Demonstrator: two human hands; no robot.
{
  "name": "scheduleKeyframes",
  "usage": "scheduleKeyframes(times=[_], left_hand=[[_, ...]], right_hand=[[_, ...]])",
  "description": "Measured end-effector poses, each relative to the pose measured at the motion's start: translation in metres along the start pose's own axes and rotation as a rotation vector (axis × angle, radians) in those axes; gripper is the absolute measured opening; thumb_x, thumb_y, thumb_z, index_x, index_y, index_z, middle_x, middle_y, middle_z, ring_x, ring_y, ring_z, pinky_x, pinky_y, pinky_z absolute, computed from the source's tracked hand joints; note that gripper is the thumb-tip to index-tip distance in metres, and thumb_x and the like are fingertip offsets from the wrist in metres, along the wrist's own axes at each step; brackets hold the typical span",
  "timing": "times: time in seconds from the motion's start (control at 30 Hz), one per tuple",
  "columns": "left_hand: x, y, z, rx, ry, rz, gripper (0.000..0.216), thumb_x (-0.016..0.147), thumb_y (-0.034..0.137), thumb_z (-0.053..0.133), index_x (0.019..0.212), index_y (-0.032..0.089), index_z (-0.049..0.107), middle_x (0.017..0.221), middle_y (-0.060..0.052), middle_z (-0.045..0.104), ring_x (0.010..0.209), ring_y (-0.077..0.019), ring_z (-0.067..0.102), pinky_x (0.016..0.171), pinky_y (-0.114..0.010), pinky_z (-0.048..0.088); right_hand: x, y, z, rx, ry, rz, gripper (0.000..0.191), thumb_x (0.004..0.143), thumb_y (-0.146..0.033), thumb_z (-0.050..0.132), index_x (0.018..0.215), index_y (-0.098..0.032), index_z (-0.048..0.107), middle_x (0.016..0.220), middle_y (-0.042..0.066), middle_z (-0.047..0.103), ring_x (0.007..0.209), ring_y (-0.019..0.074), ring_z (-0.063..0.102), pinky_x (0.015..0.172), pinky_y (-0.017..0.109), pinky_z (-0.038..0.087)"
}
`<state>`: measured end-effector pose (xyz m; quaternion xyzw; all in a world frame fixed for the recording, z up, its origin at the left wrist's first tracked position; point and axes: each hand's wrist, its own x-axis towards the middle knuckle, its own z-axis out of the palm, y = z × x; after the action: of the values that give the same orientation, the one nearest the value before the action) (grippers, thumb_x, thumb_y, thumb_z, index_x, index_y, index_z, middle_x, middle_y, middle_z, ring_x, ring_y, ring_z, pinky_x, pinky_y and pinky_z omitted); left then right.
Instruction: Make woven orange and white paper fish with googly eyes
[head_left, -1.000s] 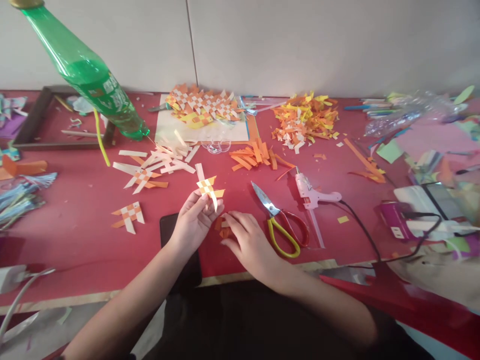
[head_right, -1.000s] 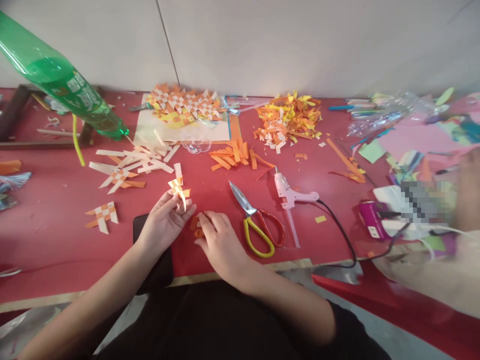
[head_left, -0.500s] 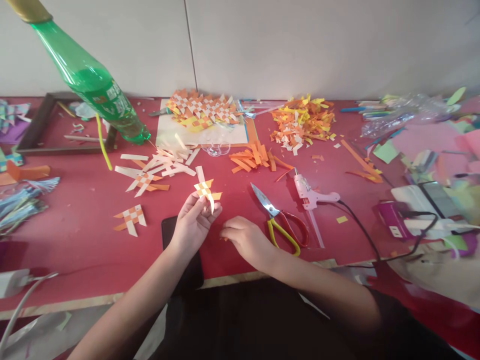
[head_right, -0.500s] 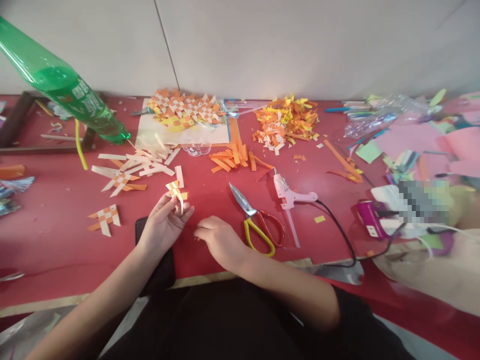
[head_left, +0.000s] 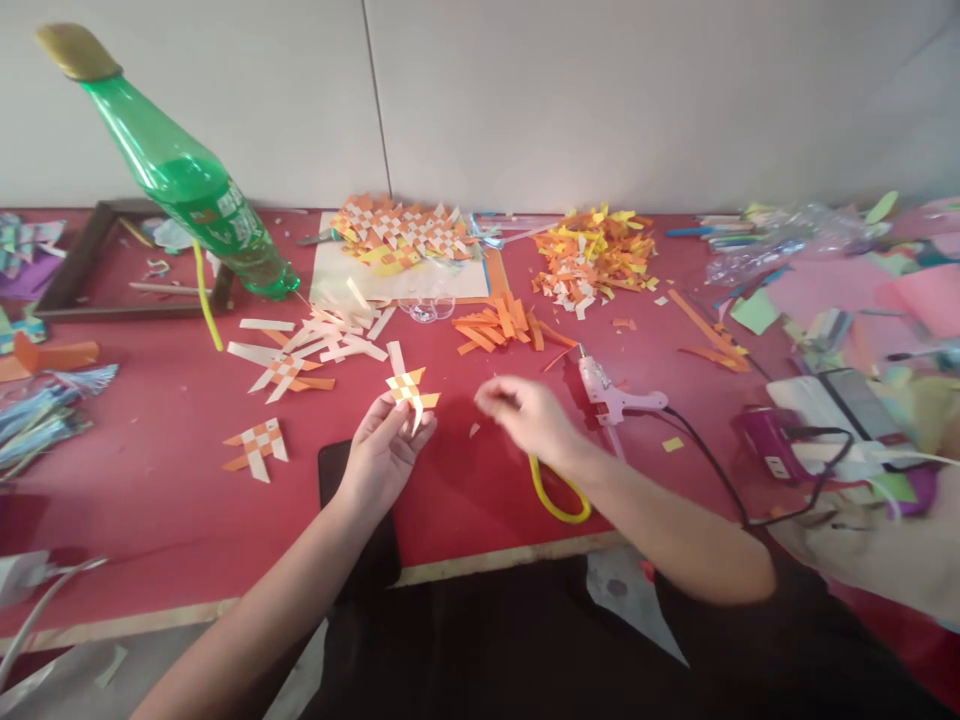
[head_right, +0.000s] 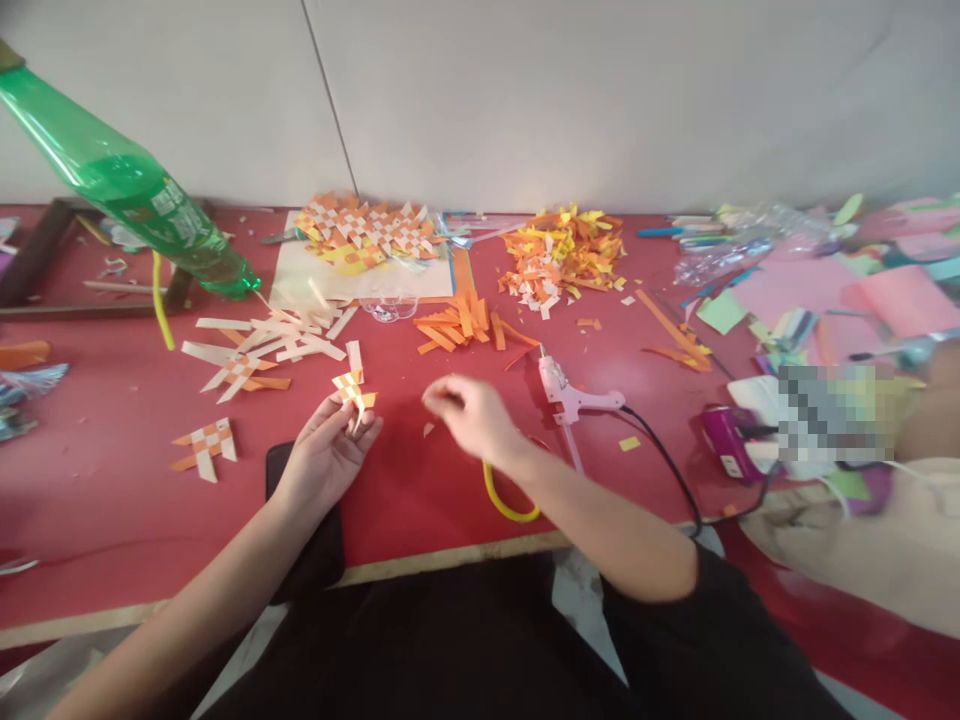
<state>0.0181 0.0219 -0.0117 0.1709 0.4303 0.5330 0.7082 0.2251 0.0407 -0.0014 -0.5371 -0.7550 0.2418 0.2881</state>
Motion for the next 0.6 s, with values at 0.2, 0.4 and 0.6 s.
scheduleKeyframes(times=[0.2, 0.4, 0.6], left_hand=[[-0.003, -0.005, 0.006, 0.295, -0.027, 0.07, 0.024, 0.081, 0.038, 0.07, 0.09, 0.02, 0.056, 0.079, 0.005, 0.061, 0.064, -0.0073, 0.062, 0.07, -0.024, 0.057], [-0.012, -0.01, 0.01, 0.752, -0.097, 0.105, 0.026, 0.088, 0.043, 0.059, 0.099, 0.02, 0.054, 0.086, 0.002, 0.064, 0.04, -0.0047, 0.05, 0.043, -0.021, 0.042], [-0.028, 0.002, 0.011, 1.227, -0.13, 0.154, 0.025, 0.088, 0.036, 0.056, 0.111, 0.025, 0.057, 0.086, 0.0, 0.069, 0.061, -0.0159, 0.065, 0.057, -0.026, 0.045]], right_hand=[[0.076, 0.086, -0.106, -0.374, 0.358, 0.13, 0.023, 0.094, -0.021, 0.045, 0.102, -0.018, 0.067, 0.112, 0.013, 0.066, 0.113, 0.0279, 0.058, 0.1, 0.046, 0.043], [0.111, 0.154, -0.142, -0.552, 0.118, 0.204, 0.023, 0.093, -0.026, 0.057, 0.112, -0.016, 0.064, 0.114, 0.01, 0.064, 0.102, 0.0231, 0.063, 0.089, 0.043, 0.053], [0.11, 0.132, -0.133, -0.658, 0.068, 0.179, 0.03, 0.096, -0.035, 0.055, 0.121, -0.019, 0.058, 0.127, 0.01, 0.059, 0.105, 0.0196, 0.061, 0.089, 0.041, 0.054]])
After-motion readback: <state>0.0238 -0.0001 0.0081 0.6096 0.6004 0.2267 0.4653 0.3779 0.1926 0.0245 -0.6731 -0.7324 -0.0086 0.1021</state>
